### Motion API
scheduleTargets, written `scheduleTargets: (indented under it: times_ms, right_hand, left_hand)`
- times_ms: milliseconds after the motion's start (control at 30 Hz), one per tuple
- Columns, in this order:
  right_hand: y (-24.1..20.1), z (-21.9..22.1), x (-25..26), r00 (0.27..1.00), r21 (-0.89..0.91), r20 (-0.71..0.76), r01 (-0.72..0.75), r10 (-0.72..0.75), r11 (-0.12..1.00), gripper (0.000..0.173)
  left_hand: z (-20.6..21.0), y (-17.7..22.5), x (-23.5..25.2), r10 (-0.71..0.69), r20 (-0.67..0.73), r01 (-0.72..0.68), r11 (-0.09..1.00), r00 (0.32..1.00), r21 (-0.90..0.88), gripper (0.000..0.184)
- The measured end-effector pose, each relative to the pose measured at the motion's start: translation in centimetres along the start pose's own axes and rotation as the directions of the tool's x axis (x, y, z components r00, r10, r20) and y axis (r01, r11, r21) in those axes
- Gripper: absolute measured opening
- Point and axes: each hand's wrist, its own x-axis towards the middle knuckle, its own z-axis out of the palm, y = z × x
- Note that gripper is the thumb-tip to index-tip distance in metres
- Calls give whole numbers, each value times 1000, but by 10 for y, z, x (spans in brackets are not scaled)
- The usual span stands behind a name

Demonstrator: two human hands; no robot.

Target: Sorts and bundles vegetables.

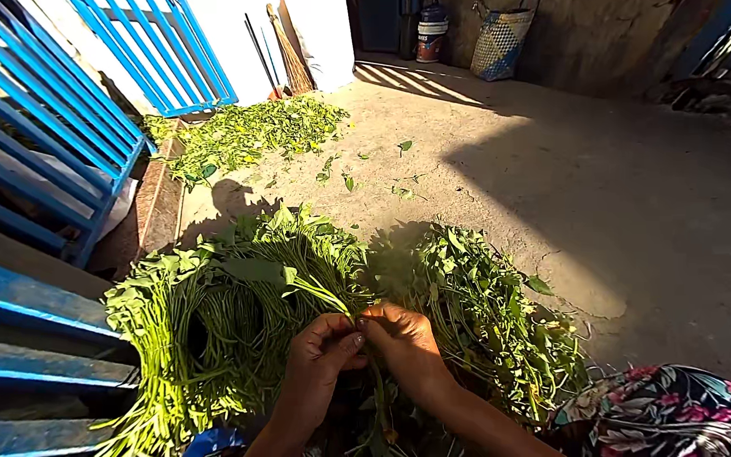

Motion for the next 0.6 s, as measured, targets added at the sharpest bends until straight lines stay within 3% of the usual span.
scheduleTargets:
  times_ms: [100,233,333,400,500,600]
  right_hand:
    - [10,4,-3,998,-30,2,68,-68,997,14]
    - [37,8,-19,965,-231,15,258,-262,938,14]
    - [58,-5,-36,995,-342,-64,54,-81,938,35]
    - [63,-21,-37,994,-256,-49,-109,100,961,41]
    - [57,-39,-36,932,-23,338,-132,132,991,43]
    - [62,-31,-41,762,45,642,77,-88,996,37]
  left_hand:
    - [-2,-2,1,-8,-50,8,1000,999,-13,16]
    - [-3,3,6,14,-268,-26,999,963,-41,12]
    - [-9,18,10,-7,-379,-24,997,925,-77,14]
    - [-10,22,11,-38,-411,-7,994,911,-108,16]
    - [-6,25,11,-131,-428,48,979,894,-198,19]
    - [-8,31,14,-269,-466,113,936,843,-335,18]
